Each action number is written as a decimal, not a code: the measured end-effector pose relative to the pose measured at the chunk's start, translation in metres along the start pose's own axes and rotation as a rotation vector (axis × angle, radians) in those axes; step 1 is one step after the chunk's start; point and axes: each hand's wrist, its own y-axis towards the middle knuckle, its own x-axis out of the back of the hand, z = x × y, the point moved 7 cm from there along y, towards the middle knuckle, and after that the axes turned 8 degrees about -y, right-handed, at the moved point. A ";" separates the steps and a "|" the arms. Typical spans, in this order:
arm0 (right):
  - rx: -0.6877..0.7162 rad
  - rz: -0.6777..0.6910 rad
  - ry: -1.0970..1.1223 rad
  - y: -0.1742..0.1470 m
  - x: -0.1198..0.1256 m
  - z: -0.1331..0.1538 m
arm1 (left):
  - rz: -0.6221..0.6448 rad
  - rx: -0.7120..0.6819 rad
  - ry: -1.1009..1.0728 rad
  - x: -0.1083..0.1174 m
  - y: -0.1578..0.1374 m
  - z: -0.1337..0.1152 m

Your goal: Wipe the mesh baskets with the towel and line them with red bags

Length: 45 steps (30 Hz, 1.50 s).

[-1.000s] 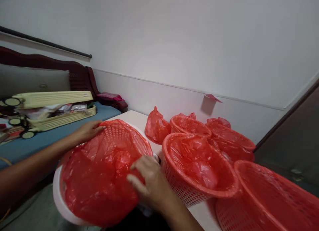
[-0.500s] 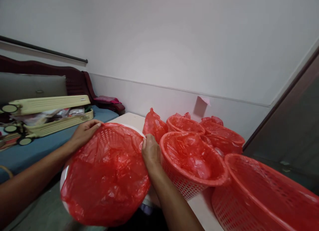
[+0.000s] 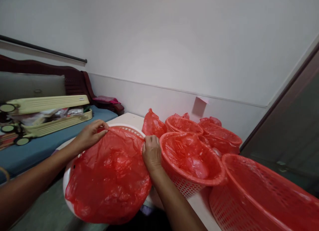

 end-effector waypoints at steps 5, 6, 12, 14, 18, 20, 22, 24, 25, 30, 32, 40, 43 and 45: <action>0.072 -0.028 -0.108 -0.003 0.006 0.004 | -0.014 0.040 -0.047 -0.005 -0.001 -0.008; 0.098 -0.014 -0.112 -0.003 0.006 0.007 | -0.014 0.052 -0.049 -0.007 -0.002 -0.010; 0.078 0.023 -0.074 -0.004 0.002 0.007 | -0.011 0.122 -0.068 -0.007 -0.004 -0.015; 0.014 0.099 -0.046 -0.004 -0.005 0.001 | 0.004 0.127 -0.079 -0.008 -0.004 -0.015; -0.040 0.250 -0.037 -0.007 -0.016 -0.005 | 0.125 0.128 -0.078 -0.022 -0.004 -0.013; -0.025 0.258 -0.071 -0.007 -0.014 -0.003 | 0.213 0.134 -0.070 -0.031 -0.008 -0.014; 0.008 0.257 -0.113 -0.008 -0.012 0.000 | 0.377 0.179 -0.122 -0.043 -0.016 -0.015; 0.038 0.262 -0.143 -0.010 -0.011 0.002 | 0.602 0.298 -0.293 -0.056 -0.030 -0.017; 0.045 0.270 -0.153 -0.011 -0.011 0.002 | 0.694 0.362 -0.404 -0.061 -0.036 -0.019; 0.011 0.328 -0.171 -0.017 -0.012 -0.004 | 0.527 0.375 -0.624 -0.057 -0.029 -0.028; -0.022 0.325 -0.142 -0.020 -0.011 -0.007 | 0.373 0.340 -0.544 -0.049 -0.019 -0.027; -0.042 0.258 -0.092 -0.024 -0.008 -0.004 | -0.022 0.059 -0.012 -0.011 -0.005 -0.026; -0.027 0.214 -0.070 -0.024 -0.003 0.002 | -0.081 0.038 0.093 -0.004 -0.008 -0.016; 0.010 0.140 -0.049 -0.022 0.004 0.008 | -0.065 0.049 0.110 -0.004 -0.010 -0.009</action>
